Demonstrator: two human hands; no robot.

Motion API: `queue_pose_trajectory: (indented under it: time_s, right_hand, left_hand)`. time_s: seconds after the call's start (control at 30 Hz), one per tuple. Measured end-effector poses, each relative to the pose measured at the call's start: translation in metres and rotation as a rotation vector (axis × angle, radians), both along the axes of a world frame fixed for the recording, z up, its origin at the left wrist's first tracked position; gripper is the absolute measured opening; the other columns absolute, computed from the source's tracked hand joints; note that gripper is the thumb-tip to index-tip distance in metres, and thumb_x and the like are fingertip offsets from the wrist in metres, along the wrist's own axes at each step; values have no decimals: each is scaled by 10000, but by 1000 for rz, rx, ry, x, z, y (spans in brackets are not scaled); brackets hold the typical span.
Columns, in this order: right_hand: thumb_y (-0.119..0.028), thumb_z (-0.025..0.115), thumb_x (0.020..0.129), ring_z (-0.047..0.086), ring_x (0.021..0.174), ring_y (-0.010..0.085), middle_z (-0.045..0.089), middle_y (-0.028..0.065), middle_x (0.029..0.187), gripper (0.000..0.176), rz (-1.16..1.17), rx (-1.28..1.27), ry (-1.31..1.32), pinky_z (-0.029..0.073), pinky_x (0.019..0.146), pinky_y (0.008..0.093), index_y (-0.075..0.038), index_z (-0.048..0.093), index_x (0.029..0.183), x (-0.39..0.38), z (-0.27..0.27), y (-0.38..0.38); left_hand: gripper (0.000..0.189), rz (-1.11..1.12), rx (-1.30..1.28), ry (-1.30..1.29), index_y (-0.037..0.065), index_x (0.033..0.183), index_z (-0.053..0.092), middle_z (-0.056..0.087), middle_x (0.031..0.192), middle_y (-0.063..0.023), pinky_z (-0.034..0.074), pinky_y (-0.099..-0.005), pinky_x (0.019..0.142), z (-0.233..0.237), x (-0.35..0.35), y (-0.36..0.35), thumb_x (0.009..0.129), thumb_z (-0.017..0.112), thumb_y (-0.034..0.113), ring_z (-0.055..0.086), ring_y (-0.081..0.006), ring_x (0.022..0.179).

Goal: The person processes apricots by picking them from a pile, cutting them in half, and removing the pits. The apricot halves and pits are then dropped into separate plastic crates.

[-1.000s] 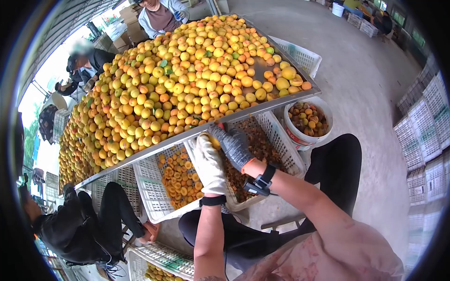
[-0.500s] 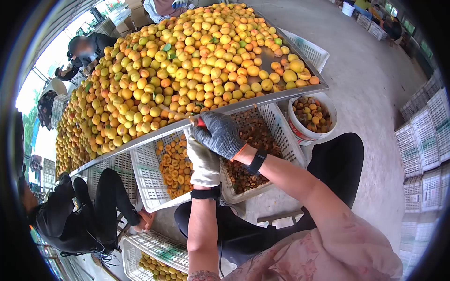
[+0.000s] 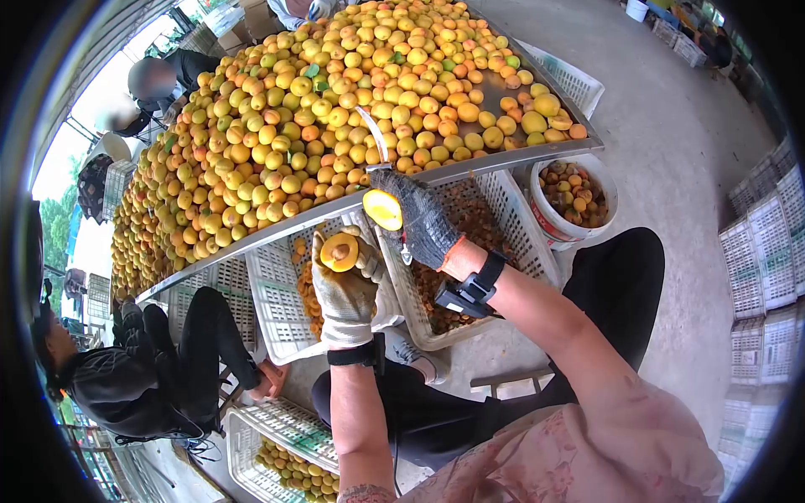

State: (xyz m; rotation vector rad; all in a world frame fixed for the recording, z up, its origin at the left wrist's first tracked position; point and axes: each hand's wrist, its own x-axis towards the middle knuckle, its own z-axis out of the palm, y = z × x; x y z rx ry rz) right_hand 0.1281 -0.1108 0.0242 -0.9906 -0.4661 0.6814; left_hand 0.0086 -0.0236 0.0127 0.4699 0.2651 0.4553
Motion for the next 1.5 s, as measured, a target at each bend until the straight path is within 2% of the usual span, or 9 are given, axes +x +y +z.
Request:
queue_pose_trajectory:
  time_s: [0.53, 0.67, 0.73, 0.93, 1.0, 1.13, 1.2, 1.33, 1.5]
  right_hand:
    - [-271, 576, 891, 608, 827, 177, 577, 51, 923, 292, -200, 304, 553, 536, 706, 298, -143, 551, 1153, 6, 27, 25]
    - [-100, 553, 887, 573, 993, 158, 562, 71, 1138, 334, -630, -109, -664, 507, 845, 303, -23, 514, 1209, 4, -3, 23]
    - [30, 579, 832, 567, 1008, 165, 558, 76, 1157, 393, 324, 1198, 535, 501, 858, 307, -10, 507, 1216, 17, -14, 38]
    - [-306, 537, 898, 588, 947, 188, 576, 58, 1042, 358, -857, -129, -775, 521, 775, 308, -82, 535, 1178, 24, -5, 19]
    - [-310, 596, 868, 594, 907, 163, 582, 45, 999, 371, -194, 446, 685, 523, 738, 293, -89, 539, 1159, 33, -2, 14]
    - [-233, 551, 933, 562, 740, 76, 592, -11, 870, 198, -268, 636, 332, 484, 650, 230, -84, 606, 1052, 22, 10, 18]
    - [-143, 582, 915, 567, 766, 78, 604, -17, 879, 170, -344, 515, 127, 487, 695, 232, -40, 601, 1049, 13, 17, 16]
    - [-192, 594, 909, 595, 772, 99, 596, -13, 876, 193, -254, 739, 467, 492, 726, 245, -50, 593, 1040, 24, 9, 17]
    - [-392, 592, 849, 577, 709, 199, 545, 53, 794, 267, -201, 392, 787, 507, 592, 308, -194, 551, 1024, 42, 9, 5]
  left_hand:
    - [374, 212, 244, 175, 51, 981, 559, 534, 762, -31, 386, -284, 451, -4, 19, -23, 958, 412, 393, 461, -169, 508]
    - [458, 110, 192, 124, 62, 1001, 554, 546, 797, -25, 429, -274, 473, -6, 28, -29, 957, 406, 494, 522, -152, 569]
    - [394, 363, 182, 244, 82, 1019, 546, 562, 826, -11, 453, -275, 493, 0, 42, -42, 957, 443, 457, 558, -137, 638]
    - [284, 403, 231, 270, 125, 993, 523, 568, 842, -10, 425, -211, 472, -6, 55, -49, 962, 456, 399, 557, -105, 657]
    - [268, 319, 214, 206, 125, 969, 527, 563, 836, -20, 413, -220, 458, -5, 56, -49, 960, 462, 385, 550, -116, 648]
    - [239, 522, 232, 294, 125, 924, 526, 561, 842, -31, 398, -210, 483, -24, 75, -44, 963, 458, 350, 530, -124, 640]
    - [218, 826, 1814, 651, 117, 891, 520, 548, 840, -25, 391, -193, 527, -25, 69, -42, 965, 447, 310, 509, -118, 642]
    - [246, 462, 551, 379, 129, 802, 470, 443, 665, 30, 337, -178, 503, -1, 75, -59, 970, 433, 305, 416, -65, 560]
    - [302, 449, 497, 381, 141, 770, 459, 397, 598, 56, 259, -199, 381, -22, 76, -48, 969, 436, 367, 343, -61, 439]
